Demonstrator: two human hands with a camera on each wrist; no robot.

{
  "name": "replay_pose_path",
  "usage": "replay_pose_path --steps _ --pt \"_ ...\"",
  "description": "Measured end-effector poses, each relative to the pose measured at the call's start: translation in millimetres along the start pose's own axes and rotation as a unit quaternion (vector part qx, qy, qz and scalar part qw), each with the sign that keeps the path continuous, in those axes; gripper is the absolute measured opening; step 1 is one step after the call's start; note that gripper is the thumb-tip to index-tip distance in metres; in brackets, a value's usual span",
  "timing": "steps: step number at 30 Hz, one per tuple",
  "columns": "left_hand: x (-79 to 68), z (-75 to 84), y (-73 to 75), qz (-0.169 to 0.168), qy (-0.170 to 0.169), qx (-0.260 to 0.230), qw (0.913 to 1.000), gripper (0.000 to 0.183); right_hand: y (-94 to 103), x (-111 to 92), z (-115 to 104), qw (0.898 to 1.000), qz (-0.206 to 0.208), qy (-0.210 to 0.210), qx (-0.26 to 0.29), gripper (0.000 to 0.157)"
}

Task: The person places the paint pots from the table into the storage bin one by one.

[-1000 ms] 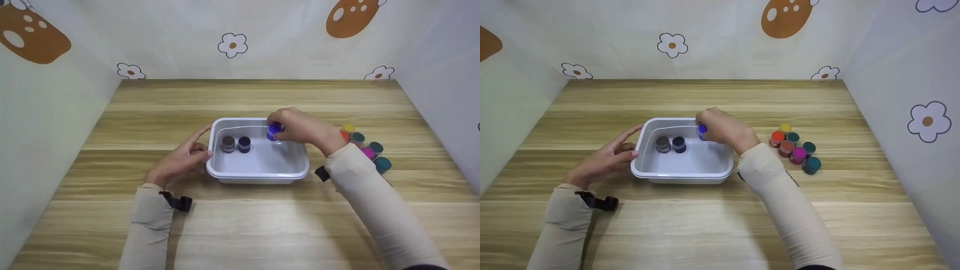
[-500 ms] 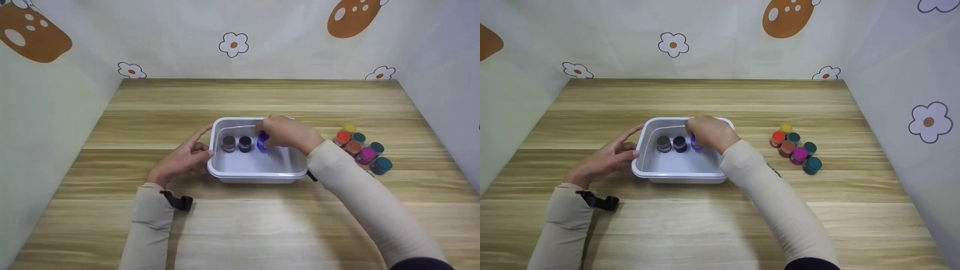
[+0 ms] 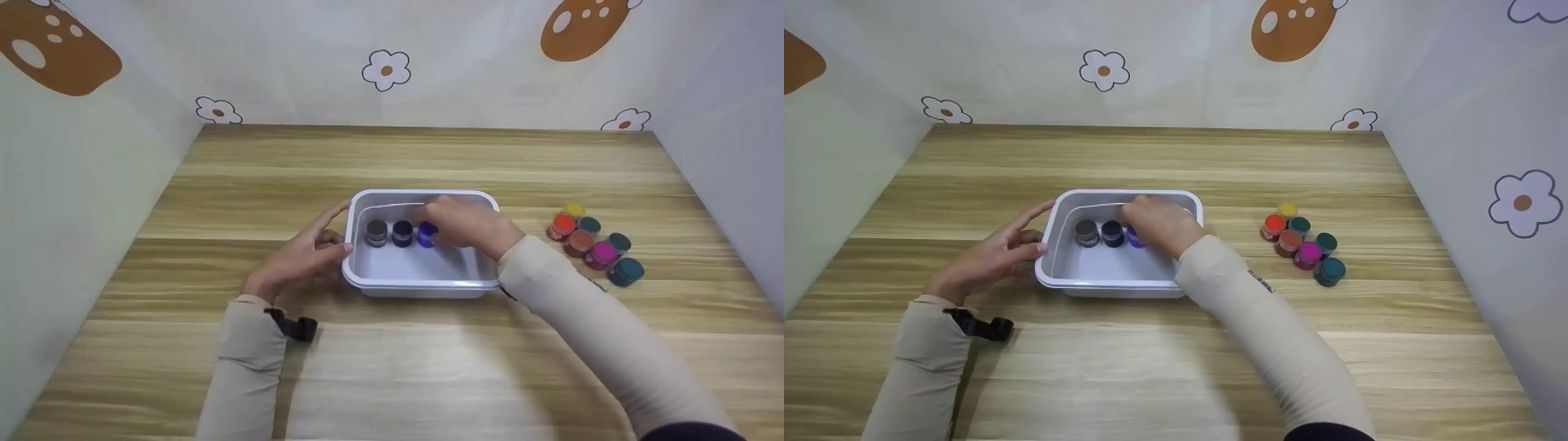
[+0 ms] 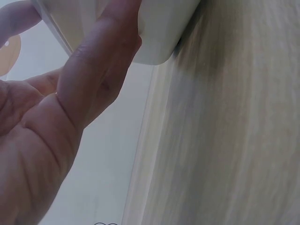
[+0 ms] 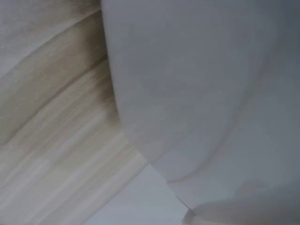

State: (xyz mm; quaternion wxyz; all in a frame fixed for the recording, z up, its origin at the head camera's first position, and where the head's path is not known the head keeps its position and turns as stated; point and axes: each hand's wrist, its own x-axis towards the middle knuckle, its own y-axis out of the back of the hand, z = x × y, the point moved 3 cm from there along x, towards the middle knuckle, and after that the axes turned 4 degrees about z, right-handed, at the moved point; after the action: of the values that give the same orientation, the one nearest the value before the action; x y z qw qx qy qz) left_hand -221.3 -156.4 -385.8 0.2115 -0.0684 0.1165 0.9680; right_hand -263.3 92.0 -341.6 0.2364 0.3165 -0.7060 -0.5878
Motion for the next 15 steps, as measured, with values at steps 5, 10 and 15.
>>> replay_pose_path --steps 5,10,15 --pt "0.6 -0.1 -0.8 0.001 0.002 -0.001 1.0000 0.082 0.7 -2.2 0.8 1.000 -0.009 -0.007 0.020 0.035" --pt "1.5 -0.5 -1.3 -0.003 0.006 -0.008 0.9999 0.082 8.3 -10.1 7.4 0.996 -0.009 -0.031 0.083 0.041" --pt "0.0 0.4 -0.8 -0.004 0.002 -0.011 0.9999 0.081 29.4 -33.3 23.0 0.983 0.027 -0.051 0.174 0.041"
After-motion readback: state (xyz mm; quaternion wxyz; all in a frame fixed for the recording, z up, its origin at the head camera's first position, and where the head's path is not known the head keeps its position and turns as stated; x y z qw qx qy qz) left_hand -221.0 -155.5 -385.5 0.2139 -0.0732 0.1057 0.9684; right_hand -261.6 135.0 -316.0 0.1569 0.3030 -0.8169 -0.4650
